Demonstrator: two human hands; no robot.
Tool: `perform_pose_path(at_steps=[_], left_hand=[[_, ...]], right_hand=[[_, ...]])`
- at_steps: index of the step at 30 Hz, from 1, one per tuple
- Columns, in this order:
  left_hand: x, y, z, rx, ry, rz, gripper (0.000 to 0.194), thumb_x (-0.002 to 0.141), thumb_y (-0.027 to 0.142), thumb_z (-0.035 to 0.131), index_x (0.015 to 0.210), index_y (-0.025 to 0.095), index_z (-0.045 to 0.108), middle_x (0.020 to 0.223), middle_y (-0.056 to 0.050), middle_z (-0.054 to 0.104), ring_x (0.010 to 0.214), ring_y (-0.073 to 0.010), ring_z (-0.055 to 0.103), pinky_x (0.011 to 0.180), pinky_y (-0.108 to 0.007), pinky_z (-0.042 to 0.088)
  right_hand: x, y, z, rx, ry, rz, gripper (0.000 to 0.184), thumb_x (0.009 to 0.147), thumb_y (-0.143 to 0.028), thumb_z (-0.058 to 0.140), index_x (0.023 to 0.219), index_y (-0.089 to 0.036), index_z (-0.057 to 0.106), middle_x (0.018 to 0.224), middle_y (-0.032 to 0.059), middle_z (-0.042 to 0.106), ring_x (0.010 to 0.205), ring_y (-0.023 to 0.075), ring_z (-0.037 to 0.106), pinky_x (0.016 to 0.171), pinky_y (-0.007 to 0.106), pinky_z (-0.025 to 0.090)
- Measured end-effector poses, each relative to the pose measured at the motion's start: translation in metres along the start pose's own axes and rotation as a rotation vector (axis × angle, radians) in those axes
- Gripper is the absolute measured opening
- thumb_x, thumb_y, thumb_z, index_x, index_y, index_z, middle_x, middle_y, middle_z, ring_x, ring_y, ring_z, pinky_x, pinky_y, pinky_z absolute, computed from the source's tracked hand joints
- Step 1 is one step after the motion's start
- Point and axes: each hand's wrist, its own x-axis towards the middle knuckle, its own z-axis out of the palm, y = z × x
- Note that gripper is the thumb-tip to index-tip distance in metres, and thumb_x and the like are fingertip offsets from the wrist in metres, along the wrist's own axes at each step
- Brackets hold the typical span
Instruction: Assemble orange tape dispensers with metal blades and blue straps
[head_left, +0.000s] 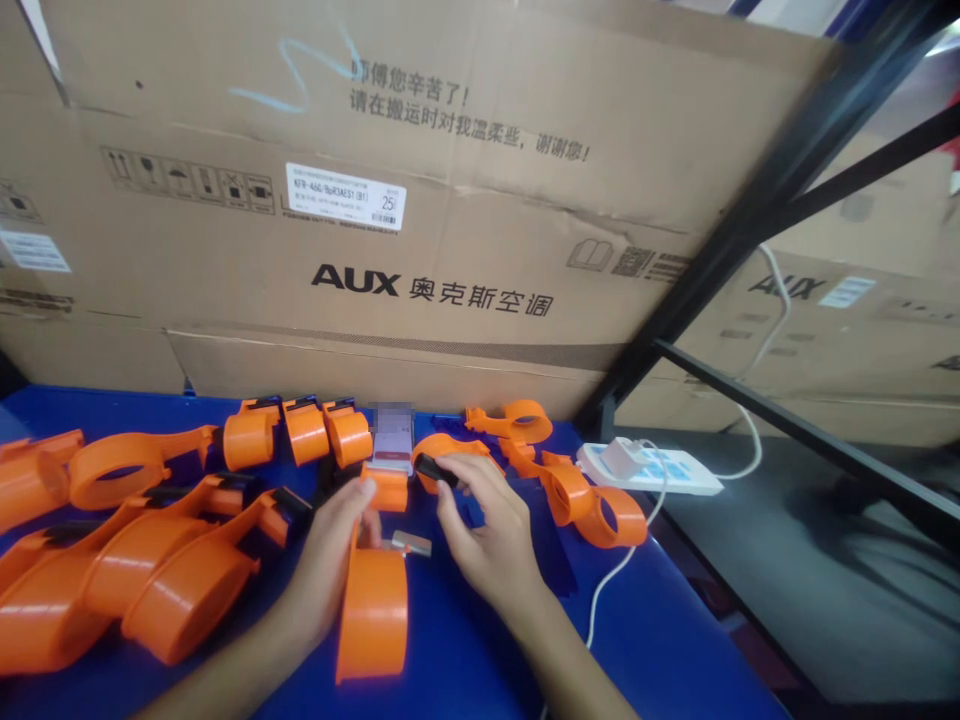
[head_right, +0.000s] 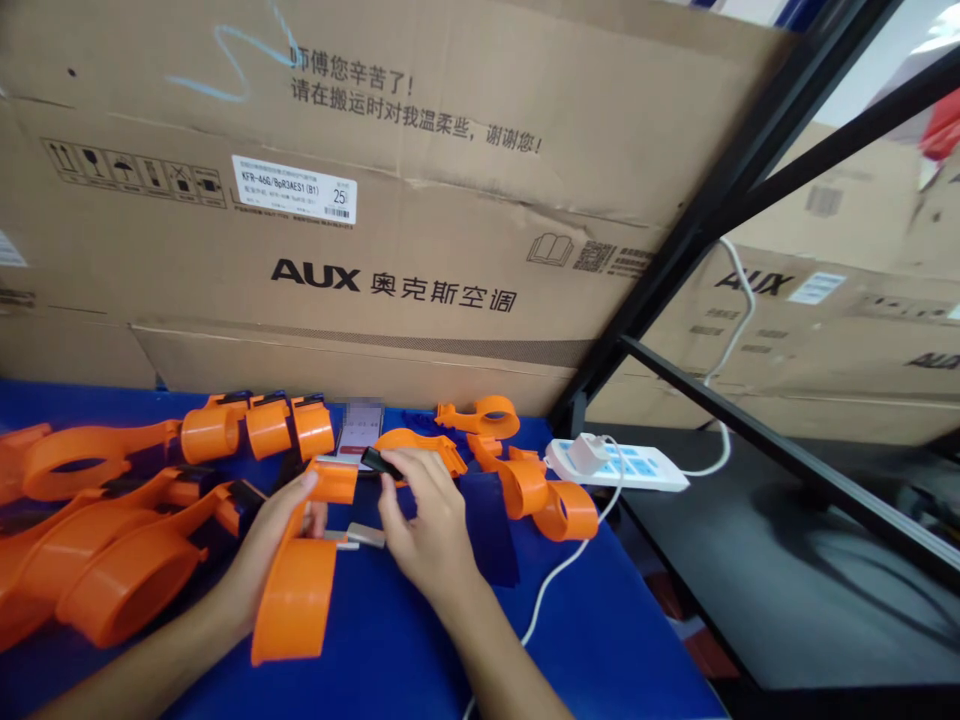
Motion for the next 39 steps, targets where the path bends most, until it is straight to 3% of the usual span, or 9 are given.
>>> perform_pose_path(at_steps=[3,10,23,29,34,37,39], left_hand=[[0.0,-0.004,0.001,0.099,-0.098,0.007,0.044,0.089,0.057,0.065,0.067,0.019,0.057,0.058,0.002,0.056,0.053,-0.0123,0.048,0.055,-0.024,0.039],[0.001,-0.007,0.003,0.141,-0.189,0.059,0.032,0.092,0.051,0.063,0.083,0.02,0.062,0.06,0.003,0.058,0.056,-0.0131,0.049,0.062,-0.024,0.039],[-0.002,-0.009,0.004,0.117,-0.242,0.021,0.031,0.093,0.046,0.064,0.109,0.019,0.068,0.065,0.0,0.062,0.059,-0.0137,0.051,0.06,-0.023,0.037],[-0.001,-0.008,0.005,0.095,-0.252,0.014,0.028,0.091,0.045,0.066,0.102,0.018,0.069,0.067,-0.001,0.063,0.061,-0.0145,0.054,0.06,-0.024,0.04],[-0.002,-0.009,0.005,0.014,-0.231,-0.094,0.034,0.089,0.05,0.066,0.079,0.018,0.065,0.065,-0.003,0.064,0.057,-0.0146,0.054,0.057,-0.025,0.041],[-0.002,-0.005,0.005,-0.025,-0.216,-0.138,0.043,0.091,0.055,0.062,0.072,0.016,0.063,0.063,-0.003,0.061,0.051,-0.0117,0.048,0.051,-0.024,0.036],[-0.002,-0.001,0.005,-0.019,-0.193,-0.116,0.044,0.09,0.055,0.065,0.072,0.015,0.063,0.064,-0.003,0.061,0.048,-0.0099,0.045,0.049,-0.023,0.034]], right_hand=[[0.001,-0.004,-0.003,0.07,-0.034,-0.034,0.029,0.095,-0.013,0.059,0.12,-0.025,0.067,0.115,0.0072,0.073,0.106,0.023,0.069,0.093,0.04,0.058],[-0.001,-0.011,-0.001,0.14,-0.096,-0.048,0.031,0.096,-0.011,0.06,0.123,-0.025,0.066,0.117,0.0075,0.073,0.107,0.0221,0.069,0.094,0.04,0.057],[-0.002,-0.01,0.0,0.113,-0.13,-0.126,0.03,0.095,-0.011,0.059,0.118,-0.025,0.07,0.118,0.0096,0.071,0.107,0.0238,0.069,0.091,0.043,0.06],[-0.004,-0.01,0.002,0.145,-0.173,-0.141,0.031,0.094,-0.01,0.06,0.12,-0.023,0.068,0.12,0.0095,0.07,0.108,0.021,0.068,0.094,0.039,0.058],[-0.003,-0.013,-0.003,0.192,-0.16,-0.09,0.031,0.096,-0.01,0.056,0.122,-0.024,0.067,0.124,0.0085,0.069,0.113,0.0213,0.067,0.096,0.038,0.057],[0.002,-0.007,-0.011,0.115,-0.106,-0.006,0.027,0.098,-0.012,0.051,0.117,-0.023,0.066,0.114,0.0082,0.071,0.107,0.0221,0.067,0.093,0.039,0.056],[0.006,0.0,-0.017,-0.008,-0.152,0.03,0.021,0.098,-0.014,0.051,0.109,-0.022,0.067,0.107,0.0084,0.072,0.1,0.0233,0.067,0.091,0.04,0.054]])
